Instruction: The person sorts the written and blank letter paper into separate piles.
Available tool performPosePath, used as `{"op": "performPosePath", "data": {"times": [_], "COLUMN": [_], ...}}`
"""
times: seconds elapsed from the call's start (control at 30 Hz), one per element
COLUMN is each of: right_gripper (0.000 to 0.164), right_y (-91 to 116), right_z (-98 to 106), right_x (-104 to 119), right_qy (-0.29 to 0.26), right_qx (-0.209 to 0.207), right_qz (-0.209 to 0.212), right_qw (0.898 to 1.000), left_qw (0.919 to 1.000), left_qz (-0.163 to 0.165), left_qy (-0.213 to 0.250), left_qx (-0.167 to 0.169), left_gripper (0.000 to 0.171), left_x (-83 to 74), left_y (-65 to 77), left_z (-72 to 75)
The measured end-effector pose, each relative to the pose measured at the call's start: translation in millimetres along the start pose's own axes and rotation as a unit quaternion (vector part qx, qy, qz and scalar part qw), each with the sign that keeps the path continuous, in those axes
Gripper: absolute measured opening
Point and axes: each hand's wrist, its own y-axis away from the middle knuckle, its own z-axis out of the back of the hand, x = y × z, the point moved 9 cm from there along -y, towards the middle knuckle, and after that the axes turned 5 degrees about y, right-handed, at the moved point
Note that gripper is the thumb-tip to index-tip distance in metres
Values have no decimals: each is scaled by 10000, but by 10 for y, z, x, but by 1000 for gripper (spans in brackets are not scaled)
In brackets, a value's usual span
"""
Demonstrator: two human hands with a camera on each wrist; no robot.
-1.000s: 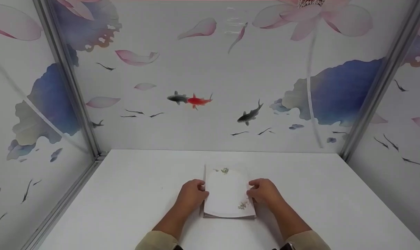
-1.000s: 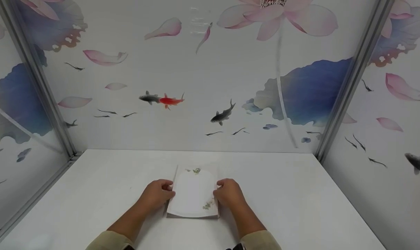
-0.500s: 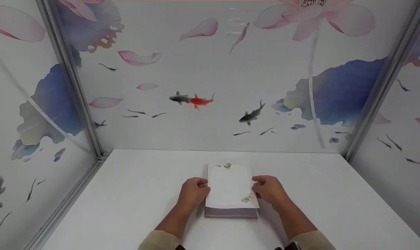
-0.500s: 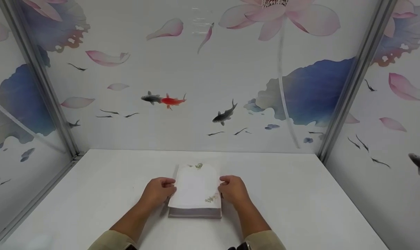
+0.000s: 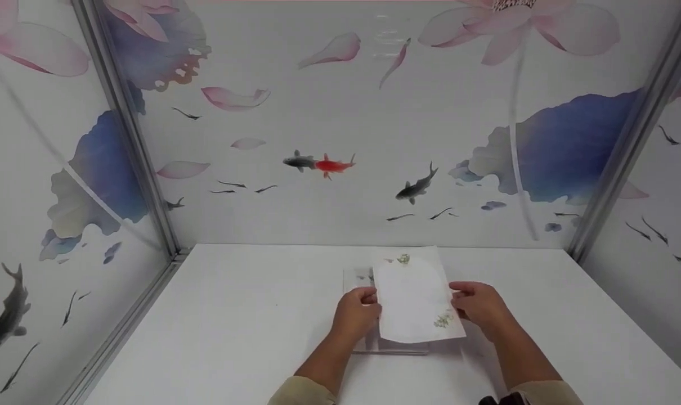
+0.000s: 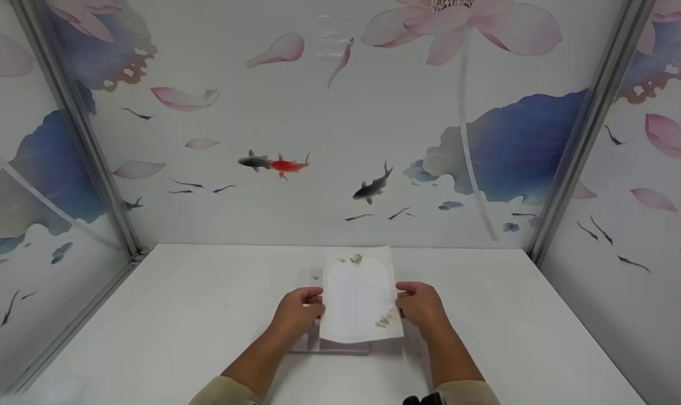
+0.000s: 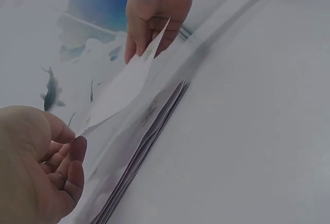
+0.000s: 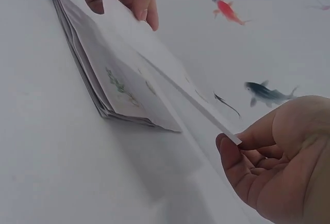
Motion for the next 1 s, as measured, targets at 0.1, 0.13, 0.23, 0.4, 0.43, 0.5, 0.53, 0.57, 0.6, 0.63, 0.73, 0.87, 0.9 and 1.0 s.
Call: {"op": "performPosePath", "data": {"times": [0.1, 0.13, 0.23, 0.4, 0.43, 0.5, 0.53, 0.57, 0.6, 0.63, 0.73, 0.87, 0.9, 1.0], "right_gripper": [49, 49, 50, 52, 52, 55, 55, 56, 57, 58, 58, 60, 59, 60], "right_y": [15, 18, 13, -5, -6, 1, 3, 6, 8, 11, 8, -19, -27, -47], "right_z": [144, 190, 325, 543, 586, 667, 707, 746, 786, 822, 918, 997, 1004, 1000], "right_x": [-103, -139, -241, -380, -403, -429, -449, -469, -492, -508, -583, -678, -698, -724], "right_qy": [47, 44, 32, -66, -87, -140, -158, -186, -199, -220, -272, -300, -294, -236], "right_qx": [37, 57, 109, 178, 191, 241, 256, 259, 265, 283, 286, 268, 251, 248], "right_qz": [-5, -22, -100, -219, -232, -191, -198, -229, -266, -277, -404, -505, -528, -519], "right_qw": [10000, 10000, 9999, 9996, 9995, 9994, 9994, 9992, 9991, 9990, 9984, 9979, 9979, 9981], "left_qw": [9998, 9997, 9995, 9987, 9985, 9980, 9977, 9975, 9972, 9970, 9957, 9944, 9943, 9948], "left_qz": [-48, -71, -106, -101, -91, -98, -67, -47, -30, -3, 53, 26, 33, -26], "left_qy": [15, 9, -29, 99, 137, 212, 242, 260, 270, 267, 320, 368, 360, 215], "left_qx": [172, 213, 306, 489, 526, 592, 628, 658, 693, 729, 867, 992, 1006, 994], "left_gripper": [41, 42, 46, 47, 48, 51, 52, 54, 55, 57, 61, 64, 64, 59], "left_x": [-33, -41, -66, -114, -126, -160, -168, -179, -188, -194, -215, -238, -233, -220], "left_y": [44, 57, 103, 179, 194, 219, 233, 246, 256, 265, 300, 325, 325, 309], "left_z": [-180, -231, -357, -549, -593, -681, -726, -773, -820, -868, -1004, -1125, -1137, -1137]}}
